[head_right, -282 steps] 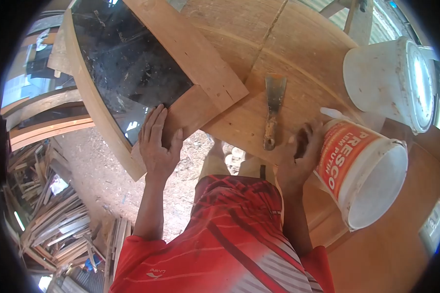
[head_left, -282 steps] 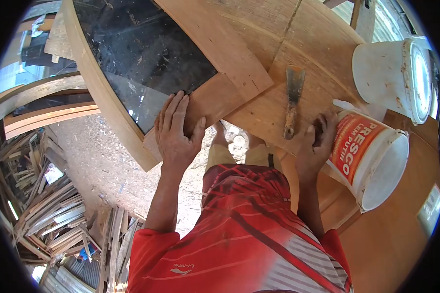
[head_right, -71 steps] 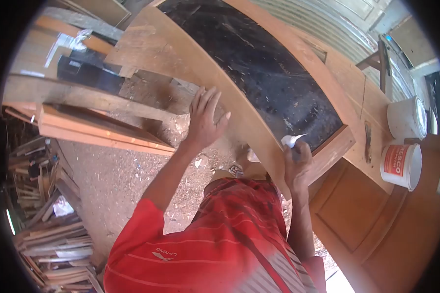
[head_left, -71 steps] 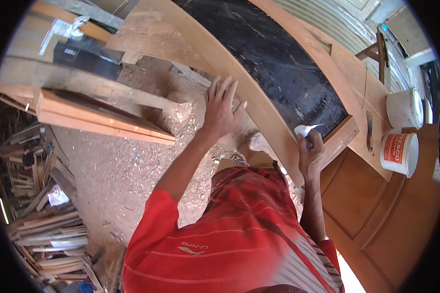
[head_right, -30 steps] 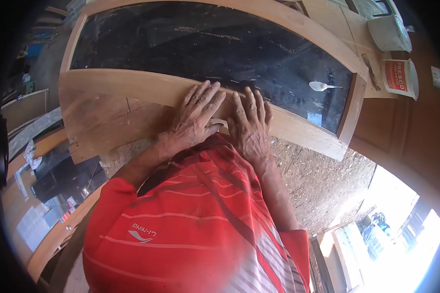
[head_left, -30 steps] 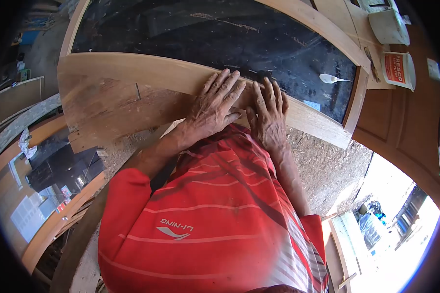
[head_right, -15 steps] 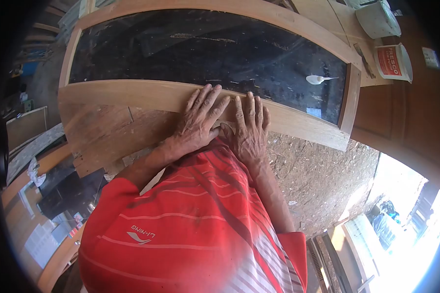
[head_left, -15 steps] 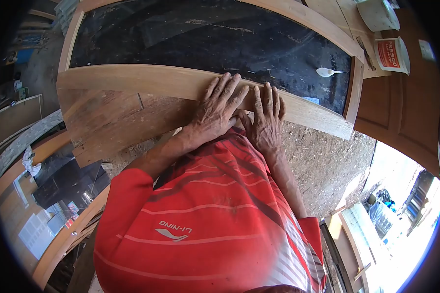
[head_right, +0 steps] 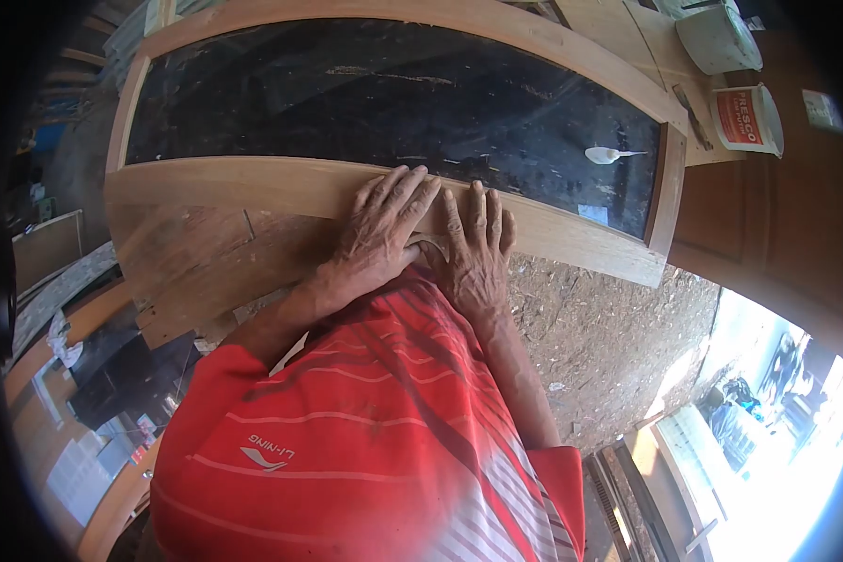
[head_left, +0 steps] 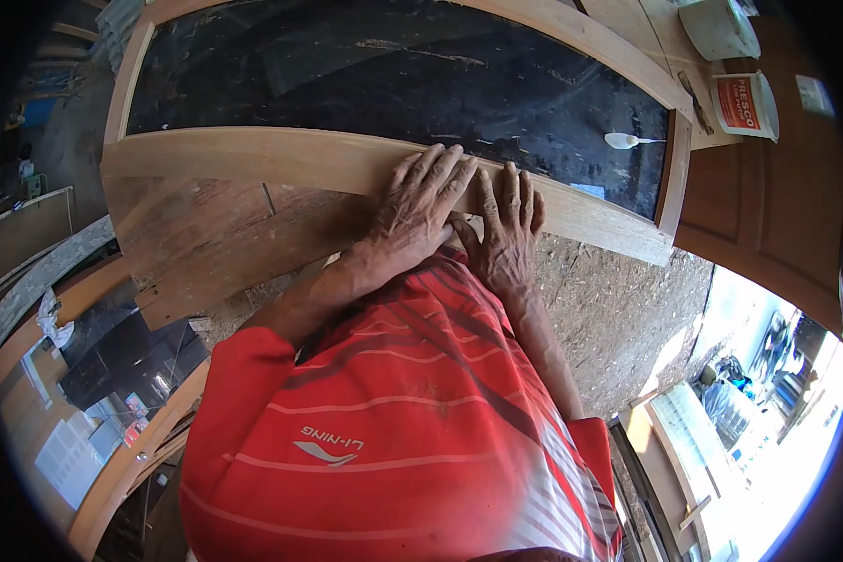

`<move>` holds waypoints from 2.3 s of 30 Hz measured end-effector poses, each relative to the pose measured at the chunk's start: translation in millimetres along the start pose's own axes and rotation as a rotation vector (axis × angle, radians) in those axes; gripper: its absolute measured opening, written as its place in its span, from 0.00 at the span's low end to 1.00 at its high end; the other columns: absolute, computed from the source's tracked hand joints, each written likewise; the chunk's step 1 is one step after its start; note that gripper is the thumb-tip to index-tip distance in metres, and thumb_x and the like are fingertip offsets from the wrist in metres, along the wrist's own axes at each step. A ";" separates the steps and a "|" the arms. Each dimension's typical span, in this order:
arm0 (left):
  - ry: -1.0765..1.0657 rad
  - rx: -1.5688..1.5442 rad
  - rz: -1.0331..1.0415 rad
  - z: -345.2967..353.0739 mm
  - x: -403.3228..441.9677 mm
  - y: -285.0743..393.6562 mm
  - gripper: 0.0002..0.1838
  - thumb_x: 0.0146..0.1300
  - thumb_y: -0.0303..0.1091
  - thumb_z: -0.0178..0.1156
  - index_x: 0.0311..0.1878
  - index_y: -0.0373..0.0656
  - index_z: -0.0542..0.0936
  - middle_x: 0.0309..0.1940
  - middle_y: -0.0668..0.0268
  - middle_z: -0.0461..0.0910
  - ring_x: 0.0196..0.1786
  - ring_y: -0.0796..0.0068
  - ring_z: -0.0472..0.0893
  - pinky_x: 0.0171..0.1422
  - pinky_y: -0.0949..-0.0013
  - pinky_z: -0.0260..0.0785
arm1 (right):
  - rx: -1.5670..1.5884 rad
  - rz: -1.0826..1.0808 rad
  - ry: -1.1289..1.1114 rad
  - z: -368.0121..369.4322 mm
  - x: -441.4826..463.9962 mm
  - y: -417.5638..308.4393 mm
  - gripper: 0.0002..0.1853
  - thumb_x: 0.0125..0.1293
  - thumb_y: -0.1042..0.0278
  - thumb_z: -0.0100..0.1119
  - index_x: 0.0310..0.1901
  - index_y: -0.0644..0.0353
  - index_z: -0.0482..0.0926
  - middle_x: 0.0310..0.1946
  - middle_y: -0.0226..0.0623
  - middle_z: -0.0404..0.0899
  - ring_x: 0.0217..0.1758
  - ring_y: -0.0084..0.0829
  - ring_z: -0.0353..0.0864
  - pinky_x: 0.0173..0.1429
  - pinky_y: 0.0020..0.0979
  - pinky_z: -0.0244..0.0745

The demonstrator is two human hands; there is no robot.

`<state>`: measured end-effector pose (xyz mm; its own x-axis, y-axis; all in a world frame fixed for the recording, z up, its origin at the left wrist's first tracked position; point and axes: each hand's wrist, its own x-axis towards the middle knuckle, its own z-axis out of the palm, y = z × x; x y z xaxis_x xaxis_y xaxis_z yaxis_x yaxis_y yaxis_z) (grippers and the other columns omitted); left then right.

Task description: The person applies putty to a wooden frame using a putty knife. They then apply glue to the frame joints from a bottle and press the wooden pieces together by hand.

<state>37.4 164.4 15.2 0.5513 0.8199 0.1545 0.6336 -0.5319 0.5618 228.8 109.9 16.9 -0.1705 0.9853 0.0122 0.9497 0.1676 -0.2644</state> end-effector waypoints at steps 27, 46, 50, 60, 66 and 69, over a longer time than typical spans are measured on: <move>0.057 0.022 0.067 3.6 3.2 -12.3 0.48 0.52 0.34 0.78 0.80 0.48 0.71 0.79 0.57 0.69 0.80 0.53 0.68 0.81 0.44 0.60 | 0.063 0.106 0.039 2.2 7.7 -10.6 0.46 0.73 0.40 0.65 0.85 0.50 0.60 0.86 0.57 0.52 0.89 0.61 0.47 0.86 0.66 0.42; 0.074 0.013 0.040 6.3 3.1 -10.1 0.56 0.50 0.36 0.79 0.85 0.49 0.65 0.80 0.58 0.69 0.80 0.56 0.68 0.81 0.46 0.59 | -0.025 0.055 0.025 0.7 6.0 -9.5 0.45 0.72 0.38 0.66 0.85 0.44 0.62 0.86 0.57 0.51 0.89 0.61 0.48 0.87 0.64 0.42; 0.076 0.013 0.042 6.7 2.8 -12.3 0.53 0.50 0.34 0.79 0.83 0.46 0.67 0.80 0.59 0.69 0.80 0.56 0.68 0.80 0.46 0.59 | 0.163 0.116 0.132 8.3 2.5 -5.0 0.46 0.74 0.37 0.64 0.86 0.48 0.60 0.86 0.56 0.51 0.89 0.61 0.48 0.87 0.63 0.41; 0.106 -0.003 0.051 9.3 2.6 -13.6 0.49 0.52 0.34 0.78 0.80 0.44 0.71 0.79 0.59 0.70 0.80 0.56 0.68 0.80 0.46 0.60 | 0.035 0.130 0.049 1.8 4.5 -12.6 0.44 0.75 0.36 0.62 0.85 0.48 0.62 0.87 0.56 0.51 0.90 0.59 0.47 0.87 0.65 0.42; 0.095 -0.015 0.048 9.6 1.8 -14.3 0.48 0.50 0.35 0.79 0.78 0.44 0.73 0.79 0.59 0.71 0.80 0.56 0.69 0.80 0.47 0.60 | 0.073 0.061 0.099 0.5 -3.1 -10.8 0.43 0.74 0.34 0.62 0.85 0.44 0.64 0.87 0.56 0.50 0.90 0.58 0.47 0.87 0.65 0.42; 0.114 -0.001 0.053 11.1 2.4 -14.4 0.47 0.50 0.34 0.79 0.77 0.43 0.74 0.79 0.59 0.71 0.80 0.57 0.69 0.80 0.47 0.60 | 0.007 0.045 0.056 4.9 -7.8 -10.4 0.44 0.74 0.32 0.60 0.85 0.43 0.63 0.87 0.56 0.49 0.90 0.59 0.47 0.86 0.64 0.42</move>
<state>35.6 171.7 -1.5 0.5182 0.8097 0.2754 0.6047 -0.5746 0.5514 219.0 100.3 14.9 -0.1126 0.9922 0.0536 0.9543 0.1230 -0.2723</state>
